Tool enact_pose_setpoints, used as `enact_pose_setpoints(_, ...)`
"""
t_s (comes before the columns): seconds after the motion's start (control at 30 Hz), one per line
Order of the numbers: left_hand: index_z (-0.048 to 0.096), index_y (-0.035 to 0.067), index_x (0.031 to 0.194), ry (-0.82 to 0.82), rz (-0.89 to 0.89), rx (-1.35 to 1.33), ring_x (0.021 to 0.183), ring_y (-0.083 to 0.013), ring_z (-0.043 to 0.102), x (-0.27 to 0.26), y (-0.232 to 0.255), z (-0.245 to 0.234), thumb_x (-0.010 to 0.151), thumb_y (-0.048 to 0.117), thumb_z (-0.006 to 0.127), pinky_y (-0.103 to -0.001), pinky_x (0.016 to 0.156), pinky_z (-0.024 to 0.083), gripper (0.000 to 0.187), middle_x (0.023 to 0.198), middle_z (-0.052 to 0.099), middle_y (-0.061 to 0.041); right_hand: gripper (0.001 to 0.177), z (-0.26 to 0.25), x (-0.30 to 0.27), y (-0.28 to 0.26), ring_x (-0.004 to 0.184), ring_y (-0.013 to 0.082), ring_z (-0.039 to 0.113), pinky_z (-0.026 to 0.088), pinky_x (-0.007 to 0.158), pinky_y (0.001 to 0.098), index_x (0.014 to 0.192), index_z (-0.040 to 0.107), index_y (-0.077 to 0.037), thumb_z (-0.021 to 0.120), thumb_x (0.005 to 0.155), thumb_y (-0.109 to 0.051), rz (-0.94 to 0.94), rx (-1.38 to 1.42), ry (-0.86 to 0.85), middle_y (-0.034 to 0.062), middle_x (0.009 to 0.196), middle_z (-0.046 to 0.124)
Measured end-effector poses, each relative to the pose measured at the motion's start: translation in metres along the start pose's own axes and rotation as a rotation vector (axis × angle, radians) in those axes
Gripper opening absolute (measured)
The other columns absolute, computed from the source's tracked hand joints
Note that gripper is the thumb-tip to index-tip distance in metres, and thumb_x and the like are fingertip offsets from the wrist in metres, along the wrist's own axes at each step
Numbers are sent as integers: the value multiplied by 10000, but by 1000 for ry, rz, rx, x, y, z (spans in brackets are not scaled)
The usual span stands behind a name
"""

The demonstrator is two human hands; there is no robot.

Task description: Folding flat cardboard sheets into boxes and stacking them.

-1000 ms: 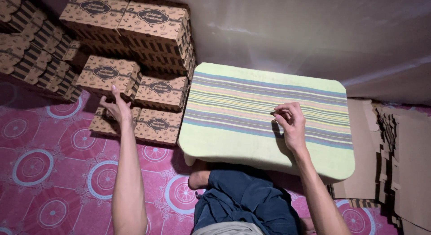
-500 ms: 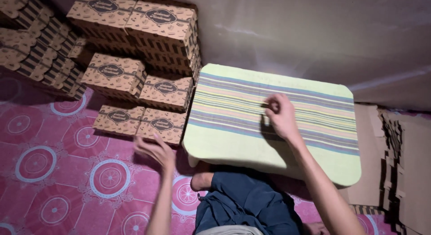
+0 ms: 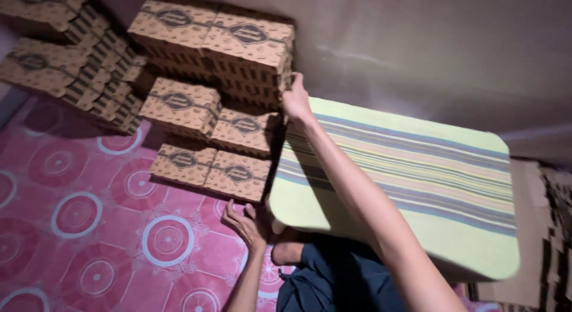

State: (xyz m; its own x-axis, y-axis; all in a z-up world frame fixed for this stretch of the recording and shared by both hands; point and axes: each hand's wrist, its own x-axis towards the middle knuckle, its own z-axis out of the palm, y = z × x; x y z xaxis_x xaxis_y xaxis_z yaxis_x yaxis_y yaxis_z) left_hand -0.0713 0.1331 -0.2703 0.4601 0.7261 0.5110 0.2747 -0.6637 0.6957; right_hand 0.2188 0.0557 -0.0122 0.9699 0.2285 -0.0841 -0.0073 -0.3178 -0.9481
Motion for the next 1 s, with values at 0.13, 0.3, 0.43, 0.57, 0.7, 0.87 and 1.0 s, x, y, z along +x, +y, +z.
enact_pose_setpoints(0.13,459,-10,1386,17,-12,46,1177,-426,478,-1,0,0,1046,378,489,-533,1057,379,517,1234,462,-229,455,31,82,67,1233,451,618,459,1082,569,1333,507,-180,591,888,-218,70,-73,66,268,1236,671)
enact_pose_setpoints(0.3,462,3,1322,2,-23,145,1076,-306,524,4,5,0,914,194,695,-445,991,520,507,1207,427,-164,496,27,72,43,995,308,697,576,849,382,1318,547,11,429,838,-39,57,-14,99,226,1200,679)
enact_pose_setpoints(0.43,488,-6,1291,53,29,185,1061,-291,524,2,-9,11,914,215,687,-454,969,538,480,1194,427,-151,495,27,73,34,1068,345,686,563,926,390,1303,563,52,471,825,-44,32,-96,78,249,1221,673)
enact_pose_setpoints(0.57,484,-1,1293,24,-17,158,1036,-285,546,-2,-15,17,914,220,681,-458,947,553,481,1207,428,-151,430,29,88,40,969,312,703,581,845,376,1232,589,69,499,833,-62,117,-53,58,231,1122,701)
enact_pose_setpoints(0.7,482,-9,1282,19,-8,183,1013,-285,548,1,-9,13,909,181,674,-434,913,554,460,1181,430,-147,239,23,79,23,513,159,520,519,503,327,784,665,12,478,932,21,272,283,-109,80,675,585)
enact_pose_setpoints(0.87,487,13,1301,38,9,212,1059,-284,529,-3,-23,21,852,153,733,-447,956,539,530,1198,437,-132,169,24,77,22,576,248,607,542,504,362,846,637,102,493,833,14,190,231,-157,178,735,635)
enact_pose_setpoints(1.0,507,16,1313,72,54,259,1060,-264,534,-2,-23,21,854,173,728,-429,947,533,533,1185,457,-121,252,35,79,25,672,188,626,601,559,298,1128,614,90,600,917,-47,155,219,-197,147,916,644)
